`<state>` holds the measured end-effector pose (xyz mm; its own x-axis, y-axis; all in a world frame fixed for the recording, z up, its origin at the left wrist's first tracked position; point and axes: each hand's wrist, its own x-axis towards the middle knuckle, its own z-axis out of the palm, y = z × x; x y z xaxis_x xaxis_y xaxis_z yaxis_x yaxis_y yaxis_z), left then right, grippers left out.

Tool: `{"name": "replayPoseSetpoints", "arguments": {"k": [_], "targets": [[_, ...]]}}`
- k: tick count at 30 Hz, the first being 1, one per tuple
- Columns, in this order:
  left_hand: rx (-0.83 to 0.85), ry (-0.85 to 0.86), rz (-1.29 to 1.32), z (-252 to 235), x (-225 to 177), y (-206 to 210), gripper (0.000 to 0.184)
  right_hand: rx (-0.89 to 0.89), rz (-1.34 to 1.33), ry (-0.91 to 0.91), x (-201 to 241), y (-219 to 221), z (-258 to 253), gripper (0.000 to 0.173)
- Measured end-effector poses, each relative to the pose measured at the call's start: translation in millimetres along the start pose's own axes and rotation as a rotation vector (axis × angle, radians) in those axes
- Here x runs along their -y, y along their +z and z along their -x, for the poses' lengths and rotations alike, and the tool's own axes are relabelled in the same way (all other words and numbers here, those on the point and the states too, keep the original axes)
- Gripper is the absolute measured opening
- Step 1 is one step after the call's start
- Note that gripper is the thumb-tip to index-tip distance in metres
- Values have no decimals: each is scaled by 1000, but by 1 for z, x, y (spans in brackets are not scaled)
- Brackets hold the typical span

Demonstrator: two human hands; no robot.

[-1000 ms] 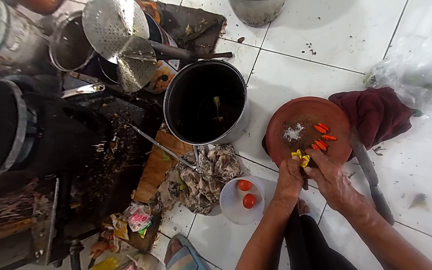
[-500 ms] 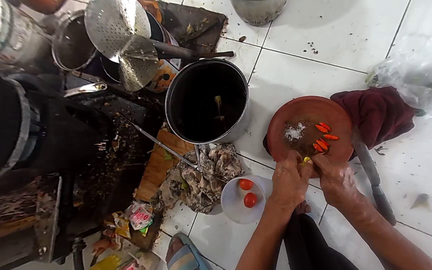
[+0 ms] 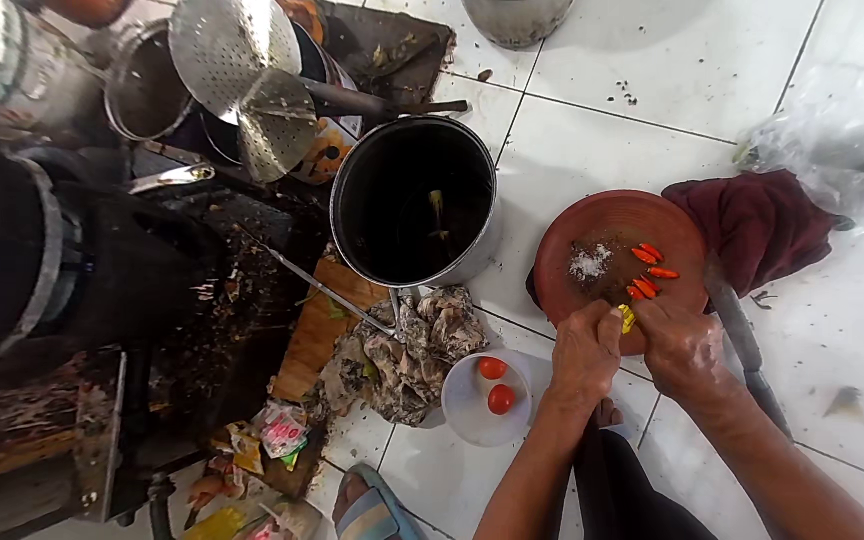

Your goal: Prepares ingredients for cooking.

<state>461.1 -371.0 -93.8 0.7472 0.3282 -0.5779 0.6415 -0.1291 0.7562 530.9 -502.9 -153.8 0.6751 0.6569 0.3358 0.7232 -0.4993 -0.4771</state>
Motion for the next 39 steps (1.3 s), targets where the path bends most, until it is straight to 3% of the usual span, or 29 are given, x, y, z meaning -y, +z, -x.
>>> {"name": "replayPoseSetpoints", "arguments": {"k": [2, 5, 9, 16, 25, 30, 35, 39], "targets": [[-3, -16, -84, -8, -3, -4, 48, 7, 39, -77, 0, -1, -1, 14], [151, -53, -189, -16, -7, -12, 44, -16, 41, -167, 0, -1, -2, 13], [203, -110, 0, -3, -12, -10, 32, -22, -17, -162, -1, 1, 1, 16], [113, 21, 200, 1, 0, 8, 22, -75, -195, 91, 2, 0, 0, 19], [-46, 234, 68, 3, 6, 17, 21, -122, -749, 433, 12, 5, 2, 20], [-67, 151, 7, -2, 10, 14, 23, -83, -594, 320, 16, 9, 6, 18], [-33, 47, 43, 6, 17, 17, 35, 16, -509, 324, 12, 7, 9, 20], [49, 57, 46, 4, 27, 24, 28, 68, -502, 326, 10, 7, 22, 19]]}}
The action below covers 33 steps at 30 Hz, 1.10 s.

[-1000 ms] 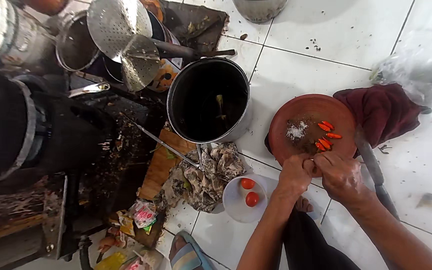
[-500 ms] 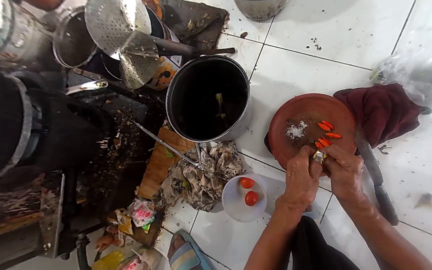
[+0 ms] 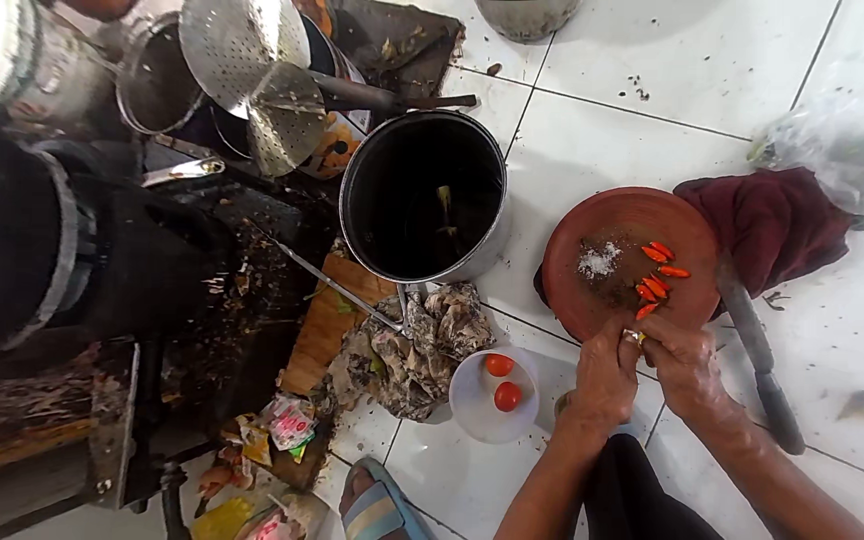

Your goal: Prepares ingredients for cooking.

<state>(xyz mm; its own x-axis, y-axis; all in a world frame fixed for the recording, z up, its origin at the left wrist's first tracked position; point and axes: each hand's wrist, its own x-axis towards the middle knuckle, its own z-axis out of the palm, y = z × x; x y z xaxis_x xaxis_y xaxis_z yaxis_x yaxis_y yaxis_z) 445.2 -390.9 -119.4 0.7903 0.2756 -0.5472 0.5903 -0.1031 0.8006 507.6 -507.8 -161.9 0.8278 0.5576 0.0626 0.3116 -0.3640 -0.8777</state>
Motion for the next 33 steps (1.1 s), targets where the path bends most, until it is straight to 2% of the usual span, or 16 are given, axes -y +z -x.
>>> {"name": "replayPoseSetpoints", "arguments": {"k": [9, 12, 17, 21, 25, 28, 30, 33], "targets": [[125, -58, -82, 16, 8, -23, 16, 9, -164, 229, -20, -9, 34, 19], [121, 47, -144, 36, 7, -40, 16, 40, -156, 245, -27, -11, 42, 19], [204, 296, -351, 94, 5, -100, 17, 136, -145, 220, -39, -12, 64, 19], [72, 342, -586, 153, 11, -169, 12, 59, -185, 126, -33, -7, 74, 20], [-30, 215, -720, 207, -2, -234, 15, -18, -239, 53, -12, 9, 58, 19], [-2, 73, -676, 240, -21, -265, 17, -10, -550, 320, 21, 21, 30, 16], [5, 3, -639, 259, -26, -276, 19, 78, -766, 405, 36, 26, 11, 23], [-9, -52, -565, 277, -18, -278, 18, 191, -771, 332, 55, 36, -6, 26]]}}
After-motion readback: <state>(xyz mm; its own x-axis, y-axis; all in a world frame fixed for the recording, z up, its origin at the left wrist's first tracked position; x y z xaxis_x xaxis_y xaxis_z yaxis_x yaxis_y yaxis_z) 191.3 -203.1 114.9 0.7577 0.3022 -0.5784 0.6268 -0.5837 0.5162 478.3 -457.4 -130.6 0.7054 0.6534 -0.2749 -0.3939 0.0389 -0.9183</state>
